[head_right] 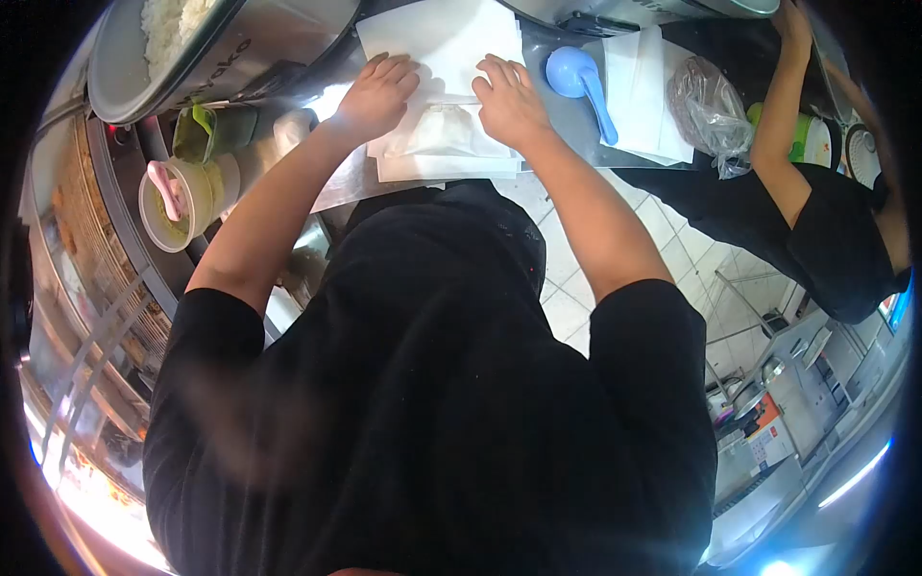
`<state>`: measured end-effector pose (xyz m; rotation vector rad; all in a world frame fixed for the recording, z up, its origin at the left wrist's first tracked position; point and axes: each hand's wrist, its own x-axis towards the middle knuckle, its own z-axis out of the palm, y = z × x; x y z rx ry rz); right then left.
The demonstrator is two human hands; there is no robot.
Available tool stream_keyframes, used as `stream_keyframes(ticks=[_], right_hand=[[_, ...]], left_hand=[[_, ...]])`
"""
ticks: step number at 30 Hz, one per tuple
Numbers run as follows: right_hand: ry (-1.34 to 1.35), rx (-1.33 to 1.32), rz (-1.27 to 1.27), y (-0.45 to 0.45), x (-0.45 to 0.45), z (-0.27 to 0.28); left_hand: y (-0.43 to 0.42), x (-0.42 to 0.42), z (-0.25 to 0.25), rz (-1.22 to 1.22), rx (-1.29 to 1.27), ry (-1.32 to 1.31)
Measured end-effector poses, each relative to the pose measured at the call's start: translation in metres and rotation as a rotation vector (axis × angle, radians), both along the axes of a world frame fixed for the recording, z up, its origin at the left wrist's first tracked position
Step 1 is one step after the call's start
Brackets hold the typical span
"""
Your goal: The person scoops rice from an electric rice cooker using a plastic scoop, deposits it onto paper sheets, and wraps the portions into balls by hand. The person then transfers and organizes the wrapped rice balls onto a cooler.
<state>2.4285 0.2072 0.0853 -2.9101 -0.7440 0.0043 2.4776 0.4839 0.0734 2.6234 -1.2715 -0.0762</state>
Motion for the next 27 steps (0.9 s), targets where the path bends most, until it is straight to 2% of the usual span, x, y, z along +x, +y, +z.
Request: stream_keyframes(ticks=[1, 2, 4, 5, 6, 7, 8, 9, 11, 12, 14, 17, 20, 23, 26, 27], right_hand=[[0.184, -0.005, -0.032, -0.001, 0.003, 0.010], [0.369, -0.008, -0.062, 0.000, 0.003, 0.019], [0.461, 0.105, -0.163, -0.003, 0.001, 0.036], [0.550, 0.215, -0.261, -0.005, 0.001, 0.045], [0.524, 0.224, -0.272, -0.008, -0.002, 0.052], [0.539, 0.381, -0.285, -0.010, -0.010, 0.054], [0.556, 0.537, -0.295, -0.012, -0.019, 0.053], [0.540, 0.542, -0.309, -0.015, -0.028, 0.049], [0.161, 0.406, -0.067, -0.019, -0.055, 0.035], [0.093, 0.388, -0.054, -0.015, -0.067, 0.028], [0.078, 0.351, -0.055, -0.005, -0.088, 0.011], [0.057, 0.306, -0.056, 0.001, -0.095, -0.014], [0.048, 0.451, -0.126, 0.005, -0.103, -0.008], [-0.036, 0.410, -0.071, 0.005, -0.106, 0.013], [0.112, 0.347, -0.036, -0.002, -0.105, -0.006], [0.099, 0.343, -0.037, -0.002, -0.099, -0.015]], left_hand=[[-0.001, 0.000, 0.004, 0.009, 0.018, 0.107], [-0.001, -0.001, 0.008, 0.006, 0.024, 0.104], [-0.005, 0.000, 0.037, 0.173, 0.160, 0.402], [-0.006, 0.000, 0.048, 0.161, 0.165, 0.378], [-0.005, -0.003, 0.057, 0.223, 0.098, 0.468], [-0.004, -0.005, 0.061, 0.282, 0.029, 0.559], [0.002, -0.010, 0.053, 0.281, -0.038, 0.493], [0.010, -0.019, 0.043, 0.193, -0.152, 0.310], [0.017, -0.037, 0.052, 0.113, -0.169, 0.204], [0.019, -0.045, 0.049, 0.105, -0.172, 0.212], [0.022, -0.070, 0.030, 0.075, -0.184, 0.074], [0.019, -0.084, -0.006, 0.045, -0.254, 0.120], [0.020, -0.090, 0.001, 0.054, -0.308, 0.171], [0.028, -0.097, 0.014, 0.041, -0.294, 0.186], [0.032, -0.087, 0.003, 0.000, -0.225, 0.182], [0.031, -0.078, -0.003, 0.012, -0.185, 0.276]])
